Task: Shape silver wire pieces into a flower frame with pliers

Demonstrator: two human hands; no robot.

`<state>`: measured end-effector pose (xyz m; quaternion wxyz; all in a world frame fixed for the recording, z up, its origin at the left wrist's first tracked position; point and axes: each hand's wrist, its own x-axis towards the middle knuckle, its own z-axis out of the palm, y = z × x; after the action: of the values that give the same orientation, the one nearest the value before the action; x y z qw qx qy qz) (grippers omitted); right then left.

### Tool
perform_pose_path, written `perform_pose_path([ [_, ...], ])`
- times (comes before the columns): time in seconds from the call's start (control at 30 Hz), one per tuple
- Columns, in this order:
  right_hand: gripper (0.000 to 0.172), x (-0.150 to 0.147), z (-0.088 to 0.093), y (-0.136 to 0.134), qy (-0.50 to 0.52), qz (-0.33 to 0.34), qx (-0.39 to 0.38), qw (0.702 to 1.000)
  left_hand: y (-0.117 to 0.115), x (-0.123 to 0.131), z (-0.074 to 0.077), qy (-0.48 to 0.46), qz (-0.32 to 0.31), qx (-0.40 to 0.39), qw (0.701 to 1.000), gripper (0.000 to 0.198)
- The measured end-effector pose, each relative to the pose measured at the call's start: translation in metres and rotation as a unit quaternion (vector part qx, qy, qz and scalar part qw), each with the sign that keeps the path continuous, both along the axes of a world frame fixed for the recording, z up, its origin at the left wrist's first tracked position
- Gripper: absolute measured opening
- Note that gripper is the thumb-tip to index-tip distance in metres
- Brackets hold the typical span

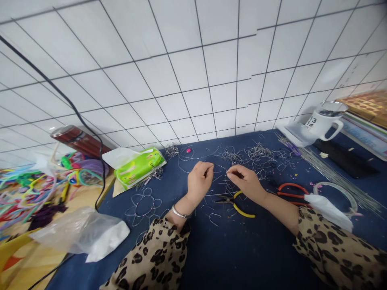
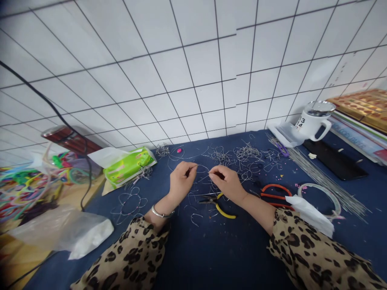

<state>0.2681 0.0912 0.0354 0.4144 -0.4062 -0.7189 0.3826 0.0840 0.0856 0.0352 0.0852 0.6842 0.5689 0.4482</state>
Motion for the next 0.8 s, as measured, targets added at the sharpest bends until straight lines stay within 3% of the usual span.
perform_pose_path([
  [0.17,0.016,0.0,-0.009,0.005,-0.033,-0.025,0.017,0.999,0.0,-0.002,0.003,0.042,0.01,0.013,0.999,0.013],
  [0.33,0.031,0.002,-0.011,0.007,-0.028,-0.059,0.063,0.996,0.001,-0.003,0.004,0.04,0.009,0.018,0.999,0.014],
  [0.57,0.023,0.0,0.004,0.003,-0.069,0.012,0.088,0.994,-0.008,0.005,-0.001,0.169,-0.133,0.054,0.975,0.016],
  [0.67,0.022,0.0,0.004,0.005,-0.07,0.034,0.053,0.996,-0.009,0.008,-0.002,0.137,-0.147,0.052,0.978,0.014],
  [0.8,0.026,0.003,0.006,0.007,-0.022,0.089,-0.057,0.994,-0.009,0.009,0.0,0.055,-0.122,0.037,0.99,0.016],
])
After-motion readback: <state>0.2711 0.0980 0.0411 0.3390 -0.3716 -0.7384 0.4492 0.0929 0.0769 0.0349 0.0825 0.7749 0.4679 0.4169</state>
